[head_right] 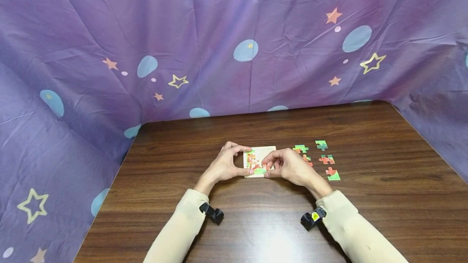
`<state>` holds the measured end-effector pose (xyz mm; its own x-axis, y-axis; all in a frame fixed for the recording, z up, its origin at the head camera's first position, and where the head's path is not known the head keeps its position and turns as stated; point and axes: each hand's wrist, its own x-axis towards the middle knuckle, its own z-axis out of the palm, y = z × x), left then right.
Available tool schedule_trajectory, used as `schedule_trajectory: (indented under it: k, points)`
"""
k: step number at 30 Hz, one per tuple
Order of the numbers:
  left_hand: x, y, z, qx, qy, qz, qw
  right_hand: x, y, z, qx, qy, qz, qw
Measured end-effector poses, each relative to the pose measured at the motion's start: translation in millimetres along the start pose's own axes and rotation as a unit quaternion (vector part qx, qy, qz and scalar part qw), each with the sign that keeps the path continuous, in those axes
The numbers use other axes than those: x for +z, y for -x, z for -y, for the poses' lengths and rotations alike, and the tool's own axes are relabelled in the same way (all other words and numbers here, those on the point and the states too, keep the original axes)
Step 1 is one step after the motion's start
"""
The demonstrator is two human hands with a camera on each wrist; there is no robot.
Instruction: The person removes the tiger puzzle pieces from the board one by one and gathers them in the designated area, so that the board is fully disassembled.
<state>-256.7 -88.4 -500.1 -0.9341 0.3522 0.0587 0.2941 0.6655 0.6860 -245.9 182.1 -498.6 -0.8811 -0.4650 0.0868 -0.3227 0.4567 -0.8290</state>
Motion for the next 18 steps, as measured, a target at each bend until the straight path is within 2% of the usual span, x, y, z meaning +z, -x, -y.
schedule_trajectory:
  k: [4, 12, 18]
  points:
    - [4.0, -3.3, 5.6, 0.003, 0.003, -0.006, 1.0000, 0, 1, 2, 0.000, 0.000, -0.002, 1.000]
    - [-6.9, 2.9, -7.3, 0.000, -0.005, 0.009, 0.9999, -3, 2, 3, -0.018, -0.006, 0.000, 1.000]
    - [-7.5, 4.6, -9.1, -0.004, -0.010, 0.013, 0.9999, -10, 3, 2, -0.046, -0.006, -0.001, 0.999]
